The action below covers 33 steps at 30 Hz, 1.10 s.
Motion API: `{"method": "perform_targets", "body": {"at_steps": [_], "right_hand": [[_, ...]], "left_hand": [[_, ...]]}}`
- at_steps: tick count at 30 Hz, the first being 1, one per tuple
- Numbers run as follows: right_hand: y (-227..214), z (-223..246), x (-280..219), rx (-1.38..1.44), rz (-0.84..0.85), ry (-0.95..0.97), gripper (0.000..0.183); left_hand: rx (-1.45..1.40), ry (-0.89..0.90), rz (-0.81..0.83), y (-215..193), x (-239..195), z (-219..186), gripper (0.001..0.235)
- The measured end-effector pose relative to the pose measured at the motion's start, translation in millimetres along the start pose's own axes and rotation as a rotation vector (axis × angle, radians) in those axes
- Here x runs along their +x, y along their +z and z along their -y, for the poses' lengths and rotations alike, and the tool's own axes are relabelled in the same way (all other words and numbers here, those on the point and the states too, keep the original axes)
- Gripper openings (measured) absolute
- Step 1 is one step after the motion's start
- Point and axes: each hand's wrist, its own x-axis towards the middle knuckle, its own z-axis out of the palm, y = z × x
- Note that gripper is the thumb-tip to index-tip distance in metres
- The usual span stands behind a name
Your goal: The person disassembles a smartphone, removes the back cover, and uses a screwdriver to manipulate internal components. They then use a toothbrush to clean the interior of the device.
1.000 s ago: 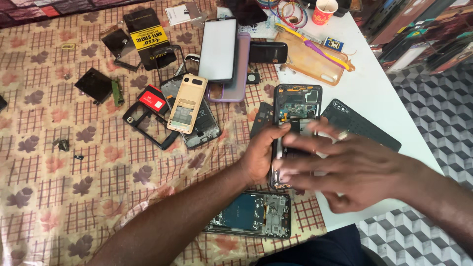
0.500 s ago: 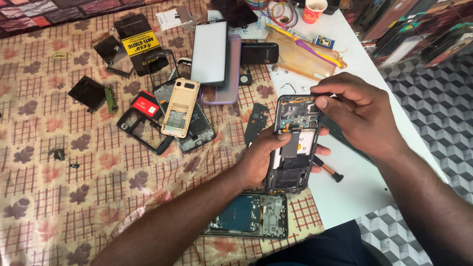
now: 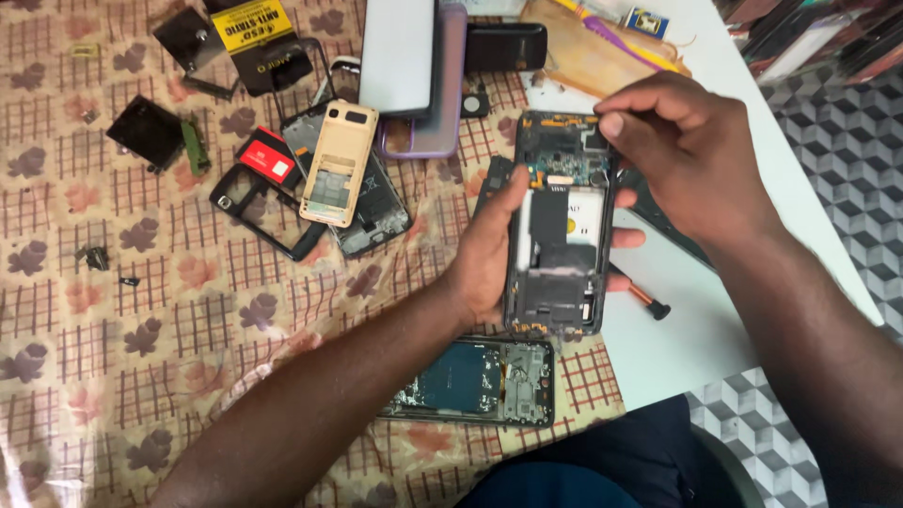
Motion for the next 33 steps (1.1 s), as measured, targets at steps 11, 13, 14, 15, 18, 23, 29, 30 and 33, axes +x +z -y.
{"method": "perform_targets", "body": {"at_steps": [11,13,14,15,18,23,29,30,33], "right_hand": [[16,-10,14,0.053,0.028,0.089,0.012],[17,-6,14,0.044,0.031,0.123,0.013],[16,-3,14,0.039,0.029,0.149,0.015],[14,1,12,0.035,0.027,0.176,0.017],[5,14,-6,-0.271,0.055,-0.175,0.026],[2,31,-68,-0.555,0.12,-0.317,0.036],[14,32,-109,-0.538,0.164,-0.418,0.051],[15,32,-112,-0.526,0.164,-0.396,0.048],[15,26,-112,-0.521,0.139,-0.408,0.049]], "left_hand": [[-0.097,0.038,-0.003,3,0,-2,0.084],[-0.073,0.045,-0.037,2,0,-1,0.081],[-0.029,0.054,-0.071,2,0,-2,0.079],[0.014,0.063,-0.104,2,0,-2,0.077],[0.014,0.105,-0.139,-1,-2,-1,0.071],[0.032,0.07,-0.027,-11,-2,0,0.071],[0.059,0.063,-0.098,-7,-1,3,0.071],[0.079,0.073,-0.124,-5,-1,3,0.072],[0.096,0.061,-0.15,-1,-1,2,0.07]]}}
